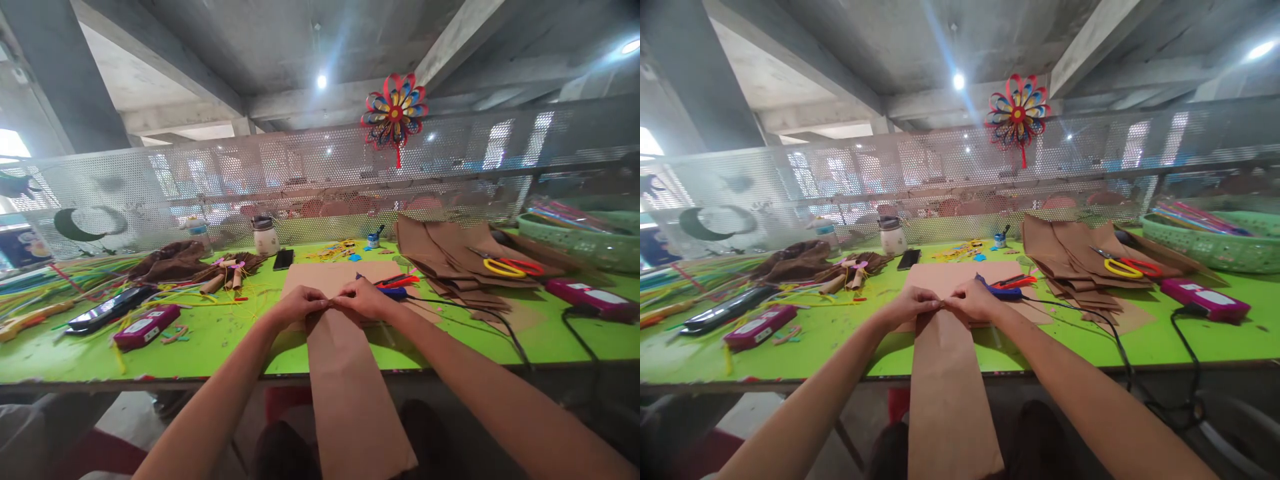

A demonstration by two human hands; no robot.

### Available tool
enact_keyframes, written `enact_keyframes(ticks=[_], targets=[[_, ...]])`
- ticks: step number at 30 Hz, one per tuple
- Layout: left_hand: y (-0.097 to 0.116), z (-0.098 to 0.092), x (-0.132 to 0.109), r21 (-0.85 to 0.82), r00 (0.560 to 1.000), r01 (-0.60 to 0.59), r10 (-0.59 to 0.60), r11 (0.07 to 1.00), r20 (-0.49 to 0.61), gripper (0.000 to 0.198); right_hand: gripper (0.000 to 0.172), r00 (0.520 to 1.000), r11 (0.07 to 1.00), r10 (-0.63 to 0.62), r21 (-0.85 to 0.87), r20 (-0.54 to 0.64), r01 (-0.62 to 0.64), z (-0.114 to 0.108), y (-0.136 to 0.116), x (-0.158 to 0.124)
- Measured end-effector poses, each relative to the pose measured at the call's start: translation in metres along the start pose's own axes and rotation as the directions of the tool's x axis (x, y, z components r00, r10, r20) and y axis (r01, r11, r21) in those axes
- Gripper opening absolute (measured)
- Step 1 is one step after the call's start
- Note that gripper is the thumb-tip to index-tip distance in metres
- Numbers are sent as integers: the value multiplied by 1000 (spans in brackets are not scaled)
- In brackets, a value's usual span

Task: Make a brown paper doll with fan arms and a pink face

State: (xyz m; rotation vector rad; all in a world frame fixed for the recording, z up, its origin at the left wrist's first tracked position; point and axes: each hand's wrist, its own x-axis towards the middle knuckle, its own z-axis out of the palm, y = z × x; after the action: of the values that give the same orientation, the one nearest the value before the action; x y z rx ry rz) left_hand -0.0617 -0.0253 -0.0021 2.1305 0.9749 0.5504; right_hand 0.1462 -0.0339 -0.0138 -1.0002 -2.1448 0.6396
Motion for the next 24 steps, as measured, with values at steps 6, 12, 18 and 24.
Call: enact_keyframes(ticks=[6, 12, 18, 24], targets=[[8, 0, -3, -70, 999, 32, -29, 997, 41, 36, 29, 997, 998, -65, -8, 48, 66, -5, 2, 1], [15, -1, -12, -150, 991, 37, -18, 988, 129, 40, 34, 989, 995, -99, 38, 109, 96, -17, 8, 0], [17, -3, -10, -55, 990, -11, 19, 998, 140, 37, 33, 988, 994, -85, 84, 131, 74, -21, 2, -2], [16, -3, -7, 254, 992, -113, 97, 961, 75, 38, 33, 980, 996, -68, 72, 188, 55, -25, 6, -2]])
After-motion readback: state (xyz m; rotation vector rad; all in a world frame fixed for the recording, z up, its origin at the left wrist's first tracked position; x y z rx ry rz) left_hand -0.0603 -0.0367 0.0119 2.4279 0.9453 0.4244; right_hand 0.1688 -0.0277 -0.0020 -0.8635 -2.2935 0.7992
